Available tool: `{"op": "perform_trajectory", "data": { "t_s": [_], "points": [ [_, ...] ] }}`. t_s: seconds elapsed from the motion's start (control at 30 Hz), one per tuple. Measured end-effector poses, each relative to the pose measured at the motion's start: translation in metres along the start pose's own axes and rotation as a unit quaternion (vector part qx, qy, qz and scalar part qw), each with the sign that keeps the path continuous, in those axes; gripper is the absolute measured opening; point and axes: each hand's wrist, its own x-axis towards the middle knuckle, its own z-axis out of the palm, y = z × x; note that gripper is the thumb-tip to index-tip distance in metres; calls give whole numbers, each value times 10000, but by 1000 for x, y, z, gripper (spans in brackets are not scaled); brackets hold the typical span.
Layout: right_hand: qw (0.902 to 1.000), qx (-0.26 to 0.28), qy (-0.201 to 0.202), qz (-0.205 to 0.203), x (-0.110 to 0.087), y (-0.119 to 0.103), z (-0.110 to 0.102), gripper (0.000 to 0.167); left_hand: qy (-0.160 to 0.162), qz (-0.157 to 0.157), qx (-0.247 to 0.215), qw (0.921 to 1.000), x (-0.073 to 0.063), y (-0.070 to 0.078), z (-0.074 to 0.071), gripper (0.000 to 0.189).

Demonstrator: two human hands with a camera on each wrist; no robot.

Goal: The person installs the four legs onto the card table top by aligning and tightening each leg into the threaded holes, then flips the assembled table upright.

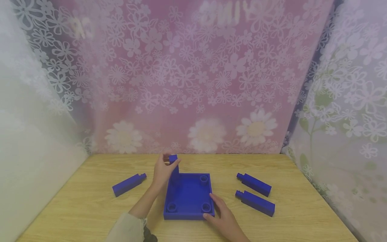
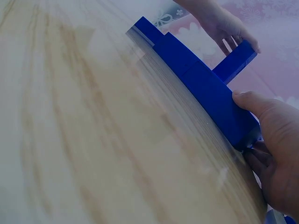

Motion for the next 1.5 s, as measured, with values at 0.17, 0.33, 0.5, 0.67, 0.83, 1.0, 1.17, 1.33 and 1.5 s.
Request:
{"op": "perform_trajectory", "data": {
  "t_s": [0.17,0.33,0.5,0.67,0.83,1.0,1.17,1.33,1.5],
  "points": [
    [10000,27,-14,20,-1,0,0,71,-102,73,-166,9998,-2,-2,-2,41],
    [10000,-30,-7,37,0,-1,0,72,-5,290,-143,9995,-3,-5,-3,35],
    [9999,-99,0,64,0,-1,0,72,-8,448,-94,9990,-3,-8,-4,34],
    [9999,-91,11,59,0,-2,0,71,16,536,-228,9983,-3,-5,-4,32],
    [10000,-79,5,39,0,-1,0,71,82,652,-209,9976,-4,-5,-4,28],
    [9999,-119,5,33,0,-2,0,72,142,609,-26,9980,-4,-6,-2,27],
    [9999,-131,-11,45,0,-3,0,72,292,548,274,9977,-5,-4,1,27],
    [9999,-127,-24,40,0,-3,0,72,349,503,378,9974,-3,-4,5,31],
    [9999,-92,-17,-41,0,-2,-1,71,427,584,336,9968,-3,-6,7,29]
  ]
}}
